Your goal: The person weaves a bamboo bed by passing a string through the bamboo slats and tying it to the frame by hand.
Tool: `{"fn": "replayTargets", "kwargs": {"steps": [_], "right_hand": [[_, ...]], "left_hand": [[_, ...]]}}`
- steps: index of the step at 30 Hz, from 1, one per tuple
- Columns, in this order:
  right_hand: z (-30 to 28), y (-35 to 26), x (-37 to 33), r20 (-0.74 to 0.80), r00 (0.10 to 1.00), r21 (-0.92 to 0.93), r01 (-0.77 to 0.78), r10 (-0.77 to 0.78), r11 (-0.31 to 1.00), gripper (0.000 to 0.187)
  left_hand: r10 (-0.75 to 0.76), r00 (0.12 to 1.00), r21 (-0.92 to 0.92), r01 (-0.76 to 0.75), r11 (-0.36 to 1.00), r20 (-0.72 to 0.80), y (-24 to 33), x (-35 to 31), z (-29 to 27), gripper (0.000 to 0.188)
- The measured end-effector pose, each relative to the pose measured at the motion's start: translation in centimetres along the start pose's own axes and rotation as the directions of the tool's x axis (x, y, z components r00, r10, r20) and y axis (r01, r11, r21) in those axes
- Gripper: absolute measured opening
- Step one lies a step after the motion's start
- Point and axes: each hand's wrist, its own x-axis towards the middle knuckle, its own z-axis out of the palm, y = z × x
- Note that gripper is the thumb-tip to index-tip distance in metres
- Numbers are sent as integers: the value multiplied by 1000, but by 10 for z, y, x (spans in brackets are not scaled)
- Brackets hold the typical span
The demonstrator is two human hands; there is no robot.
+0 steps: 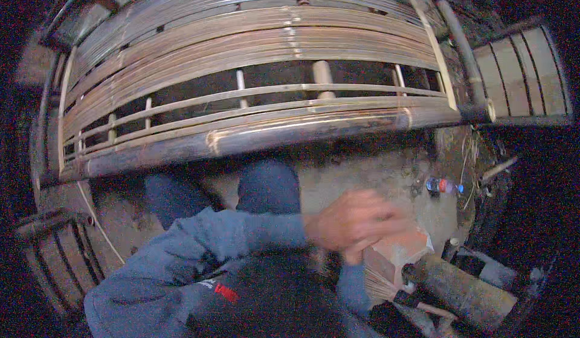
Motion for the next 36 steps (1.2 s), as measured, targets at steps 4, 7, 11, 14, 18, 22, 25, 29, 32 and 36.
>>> {"fn": "replayTargets", "kwargs": {"steps": [4,7,11,14,18,22,25,29,32,36], "right_hand": [[64,-56,121,29,970,457,201,-240,867,57],[103,-61,124,250,963,368,-2,-97,930,52],[29,-91,89,149,937,635,154,-315,757,27],[-59,-44,78,-265,918,620,396,-295,677,16],[-131,-57,57,-388,910,903,407,143,-140,21],[-161,-43,45,-186,956,950,234,-228,206,22],[-164,-42,36,-121,975,913,182,-186,364,24],[-147,-13,45,32,992,987,-50,123,153,19],[-97,48,33,319,861,860,-438,395,261,15],[-44,95,55,-184,960,-308,-261,211,915,39]], "left_hand": [[-370,928,-41,369,929,-42,31,-98,-61,37],[-472,866,139,494,858,-166,28,-111,-100,37],[-387,848,442,521,730,-361,15,-90,-142,40],[-310,882,480,457,749,-356,-15,-62,-133,43],[-261,921,495,377,782,-289,-48,-59,-115,34],[-398,850,366,512,777,-345,-36,-67,-97,28],[-492,818,306,570,763,-296,-12,-68,-107,26],[-322,881,160,394,905,-346,-21,-54,-144,16],[-541,760,633,625,456,-361,-25,-73,-242,18],[-855,512,803,543,246,-84,-40,-66,-296,21]]}}
